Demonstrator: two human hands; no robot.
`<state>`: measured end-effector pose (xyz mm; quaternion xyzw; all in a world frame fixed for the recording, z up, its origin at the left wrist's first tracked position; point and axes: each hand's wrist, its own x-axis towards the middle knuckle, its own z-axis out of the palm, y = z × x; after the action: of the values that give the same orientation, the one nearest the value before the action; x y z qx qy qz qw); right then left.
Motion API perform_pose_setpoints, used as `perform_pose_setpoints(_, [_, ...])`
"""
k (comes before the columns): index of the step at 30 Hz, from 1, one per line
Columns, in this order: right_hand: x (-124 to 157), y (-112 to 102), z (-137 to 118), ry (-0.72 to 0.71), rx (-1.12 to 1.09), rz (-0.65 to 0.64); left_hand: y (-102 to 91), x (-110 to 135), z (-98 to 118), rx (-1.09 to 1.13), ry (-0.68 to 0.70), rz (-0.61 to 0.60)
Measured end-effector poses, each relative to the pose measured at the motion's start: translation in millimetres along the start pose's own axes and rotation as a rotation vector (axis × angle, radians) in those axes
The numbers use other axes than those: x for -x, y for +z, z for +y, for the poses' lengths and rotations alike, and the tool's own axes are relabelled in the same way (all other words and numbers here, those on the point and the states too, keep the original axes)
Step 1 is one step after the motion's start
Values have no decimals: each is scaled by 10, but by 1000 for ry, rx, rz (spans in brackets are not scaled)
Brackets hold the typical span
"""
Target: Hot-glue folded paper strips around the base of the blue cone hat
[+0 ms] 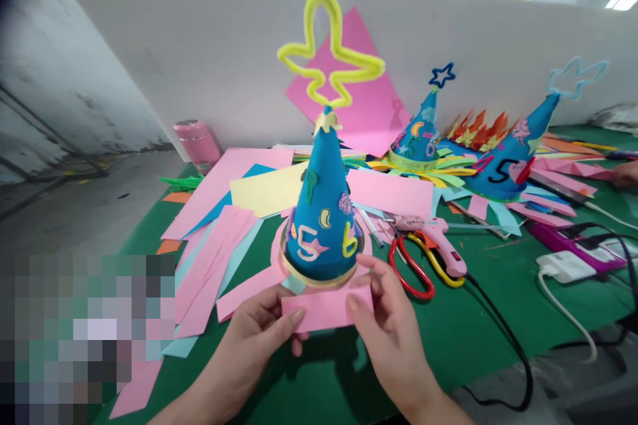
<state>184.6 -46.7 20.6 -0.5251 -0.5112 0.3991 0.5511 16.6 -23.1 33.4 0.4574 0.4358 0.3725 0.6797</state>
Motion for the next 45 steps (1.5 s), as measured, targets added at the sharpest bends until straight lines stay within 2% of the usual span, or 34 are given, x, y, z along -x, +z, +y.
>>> perform_pose_setpoints(2, [43,-45,-2,56,30,-123,-29,-3,8,-5,24,58])
perform_pose_setpoints(4, [59,-85,-50,93,103,-258,-49,-2,21,-18,30,66])
perform_pose_setpoints(7, [25,-94,-171,73,220,-389,-48,-3,33,-40,4,-12])
perform_pose_setpoints(11, [-51,17,-257,40,288,-475,-26,-22,18,-57,-63,-102])
perform_pose_setpoints(17, [-79,190,-197,103,225,-402,-34,-28,62,-8,-82,-18])
perform_pose_setpoints(24, [-100,257,-206,152,153,-348,-47,-15,96,36,-73,43])
perform_pose_setpoints(34, [-81,239,-178,162,169,-354,-76,-44,66,33,-76,-8])
perform_pose_setpoints(45, [-84,257,-191,191,159,-385,-78,-35,59,80,-93,-10])
